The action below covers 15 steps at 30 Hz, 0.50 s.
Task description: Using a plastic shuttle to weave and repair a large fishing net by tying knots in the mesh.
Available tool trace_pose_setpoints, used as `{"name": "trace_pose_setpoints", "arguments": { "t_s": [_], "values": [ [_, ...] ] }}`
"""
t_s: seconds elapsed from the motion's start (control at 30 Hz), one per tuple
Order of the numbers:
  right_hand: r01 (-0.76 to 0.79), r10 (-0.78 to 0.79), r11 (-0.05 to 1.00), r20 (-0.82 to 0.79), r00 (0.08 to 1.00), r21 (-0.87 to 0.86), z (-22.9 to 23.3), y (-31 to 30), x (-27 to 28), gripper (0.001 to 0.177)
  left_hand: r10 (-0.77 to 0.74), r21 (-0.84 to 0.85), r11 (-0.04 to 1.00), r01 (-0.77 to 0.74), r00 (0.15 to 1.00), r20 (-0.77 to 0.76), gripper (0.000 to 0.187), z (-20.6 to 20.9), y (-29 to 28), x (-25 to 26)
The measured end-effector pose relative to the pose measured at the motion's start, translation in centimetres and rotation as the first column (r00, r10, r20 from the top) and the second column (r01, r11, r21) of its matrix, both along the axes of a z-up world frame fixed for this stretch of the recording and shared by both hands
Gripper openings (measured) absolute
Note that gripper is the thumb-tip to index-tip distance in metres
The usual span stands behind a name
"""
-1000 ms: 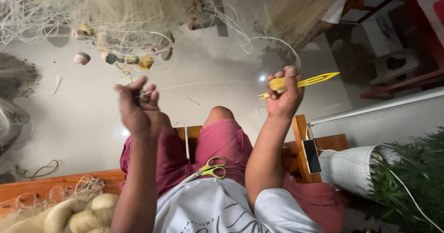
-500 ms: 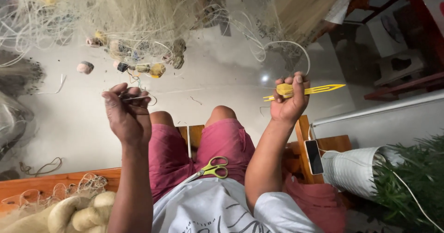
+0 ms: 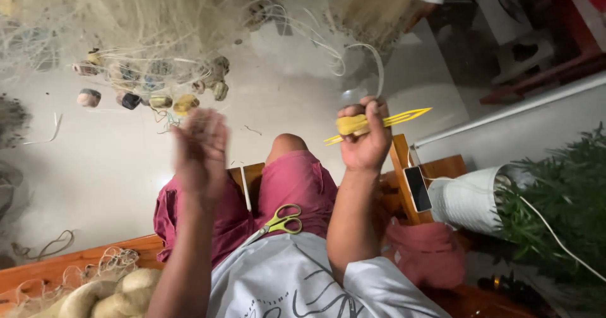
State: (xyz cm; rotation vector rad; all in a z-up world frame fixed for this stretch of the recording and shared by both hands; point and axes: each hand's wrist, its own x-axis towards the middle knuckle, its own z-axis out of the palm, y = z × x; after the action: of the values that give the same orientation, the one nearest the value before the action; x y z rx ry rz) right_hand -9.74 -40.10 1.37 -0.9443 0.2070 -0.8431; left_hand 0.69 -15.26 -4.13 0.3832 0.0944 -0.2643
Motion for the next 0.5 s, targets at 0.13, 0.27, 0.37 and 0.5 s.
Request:
{"name": "trace_pose_setpoints", "arguments": {
  "t_s": [0.13, 0.27, 0.37, 0.5],
  "values": [
    [-0.068, 0.069, 0.997, 0.017, 0.997, -0.044, 0.3, 2.4, 0.1, 0.017, -0.343, 0.367, 0.897, 0.247, 0.912, 0.223, 0.043, 0.2, -4.6, -5.0],
    [-0.144, 0.146, 0.988, 0.032, 0.989, -0.051, 0.6, 5.2, 0.8, 0.021, -0.5, 0.415, 0.854, 0.314, 0.717, 0.486, 0.096, 2.4, -6.7, -6.9],
    [-0.161, 0.161, 0.985, -0.01, 0.987, -0.065, 1.1, 6.7, 0.9, 0.022, -0.311, 0.33, 0.933, 0.145, 0.784, 0.538, 0.081, 4.3, -7.9, -6.3],
    [-0.131, 0.141, 0.981, 0.065, 0.988, -0.141, 1.9, 8.5, 2.5, 0.022, -0.13, 0.461, 0.85, -0.254, 0.747, 0.652, 0.047, 7.2, -6.2, -6.4]
  ]
}}
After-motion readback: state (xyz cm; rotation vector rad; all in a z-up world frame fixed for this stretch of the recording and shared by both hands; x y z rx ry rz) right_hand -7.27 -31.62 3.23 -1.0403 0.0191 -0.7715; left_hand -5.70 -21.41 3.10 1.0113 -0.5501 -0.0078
